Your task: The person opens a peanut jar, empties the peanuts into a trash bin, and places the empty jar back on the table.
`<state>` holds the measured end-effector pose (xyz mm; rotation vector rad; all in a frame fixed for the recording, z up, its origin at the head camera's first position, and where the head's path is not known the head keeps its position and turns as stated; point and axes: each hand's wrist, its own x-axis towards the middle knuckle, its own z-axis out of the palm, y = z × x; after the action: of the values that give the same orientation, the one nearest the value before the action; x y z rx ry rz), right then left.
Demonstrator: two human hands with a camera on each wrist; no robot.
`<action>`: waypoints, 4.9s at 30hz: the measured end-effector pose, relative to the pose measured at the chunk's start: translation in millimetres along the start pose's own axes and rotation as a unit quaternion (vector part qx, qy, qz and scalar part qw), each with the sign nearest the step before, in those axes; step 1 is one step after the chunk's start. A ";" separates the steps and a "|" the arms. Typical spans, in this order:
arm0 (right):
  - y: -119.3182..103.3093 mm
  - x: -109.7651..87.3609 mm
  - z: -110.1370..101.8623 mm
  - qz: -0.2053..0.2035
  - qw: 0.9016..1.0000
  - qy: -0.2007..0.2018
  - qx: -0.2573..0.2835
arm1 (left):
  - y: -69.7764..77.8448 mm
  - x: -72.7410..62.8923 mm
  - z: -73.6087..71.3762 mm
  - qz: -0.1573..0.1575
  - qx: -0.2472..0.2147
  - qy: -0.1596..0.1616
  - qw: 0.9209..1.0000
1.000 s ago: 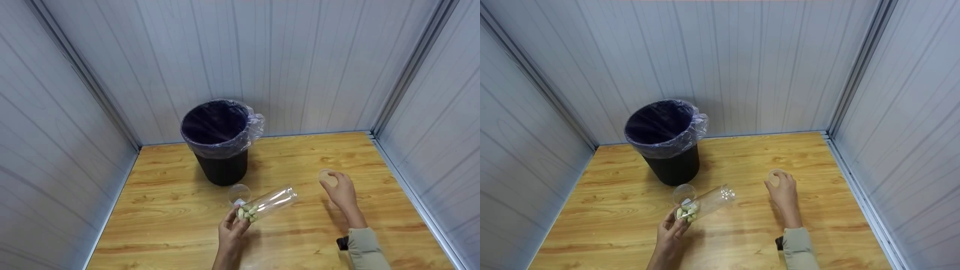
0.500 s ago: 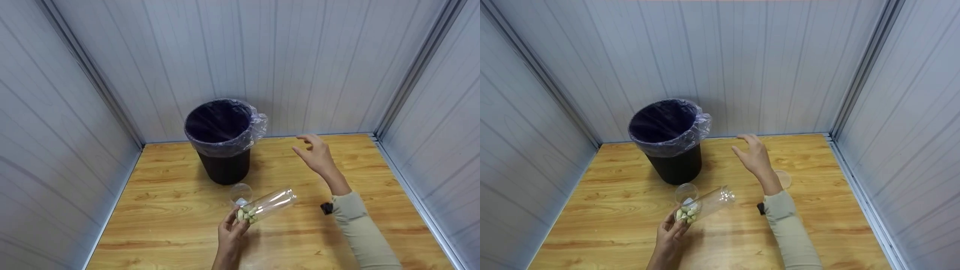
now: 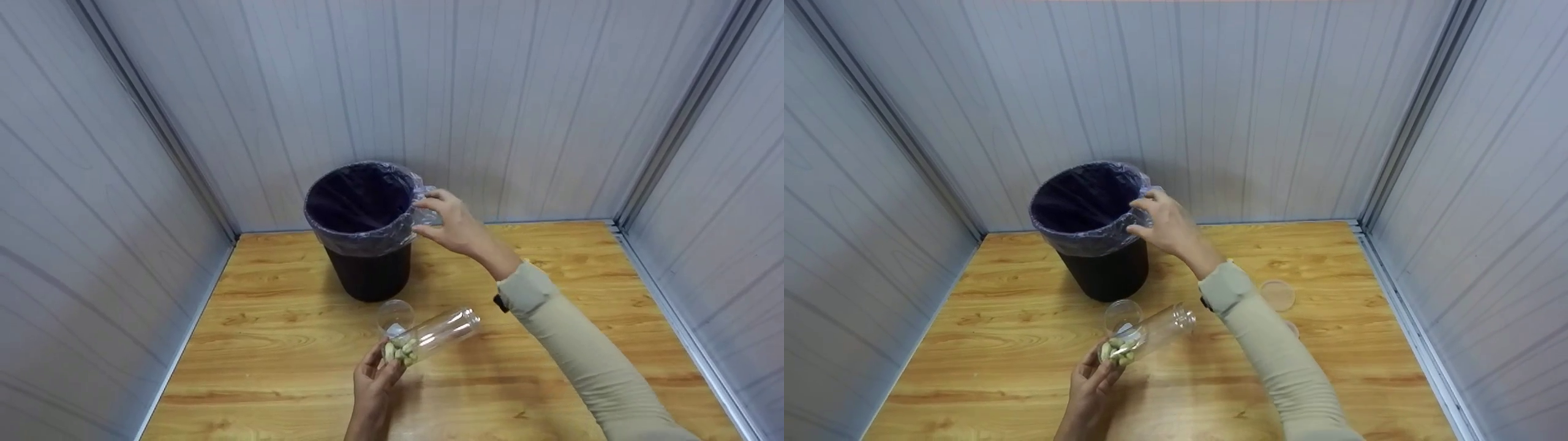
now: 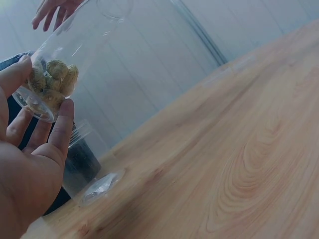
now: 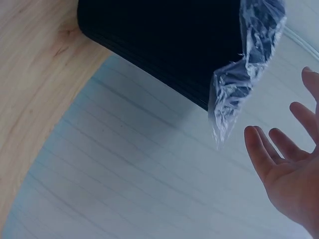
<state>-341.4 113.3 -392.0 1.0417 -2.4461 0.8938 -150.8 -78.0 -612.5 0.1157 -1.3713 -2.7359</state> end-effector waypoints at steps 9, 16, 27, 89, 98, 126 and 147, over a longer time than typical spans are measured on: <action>3.7 16.9 18.3 0.050 0.994 -0.078 -0.062 | -0.9 -1.2 -2.8 0.011 0.005 0.002 1.000; 13.5 15.5 29.0 0.021 0.998 -0.028 -0.061 | 1.8 -0.5 -4.3 0.026 -0.004 -0.004 1.000; 25.9 10.4 47.2 -0.035 0.996 0.082 -0.029 | 23.2 -0.5 -5.2 0.055 -0.012 -0.025 0.998; 31.0 -7.5 69.1 -0.013 0.984 0.176 0.025 | 220.8 64.1 67.9 0.326 0.297 0.149 0.885; 29.8 -8.2 69.3 0.001 0.985 0.172 0.021 | 207.7 84.4 47.0 0.320 0.316 0.138 0.882; 35.6 -8.9 69.4 0.004 0.985 0.168 0.024 | 212.4 94.2 55.7 0.347 0.359 0.129 0.857; 34.5 -6.8 69.2 0.010 0.986 0.165 0.021 | 214.3 95.4 59.4 0.369 0.372 0.133 0.841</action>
<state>-366.1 89.4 -461.6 0.8084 -2.1745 1.0368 -243.8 -168.5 -408.3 0.0010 -1.8073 -1.4233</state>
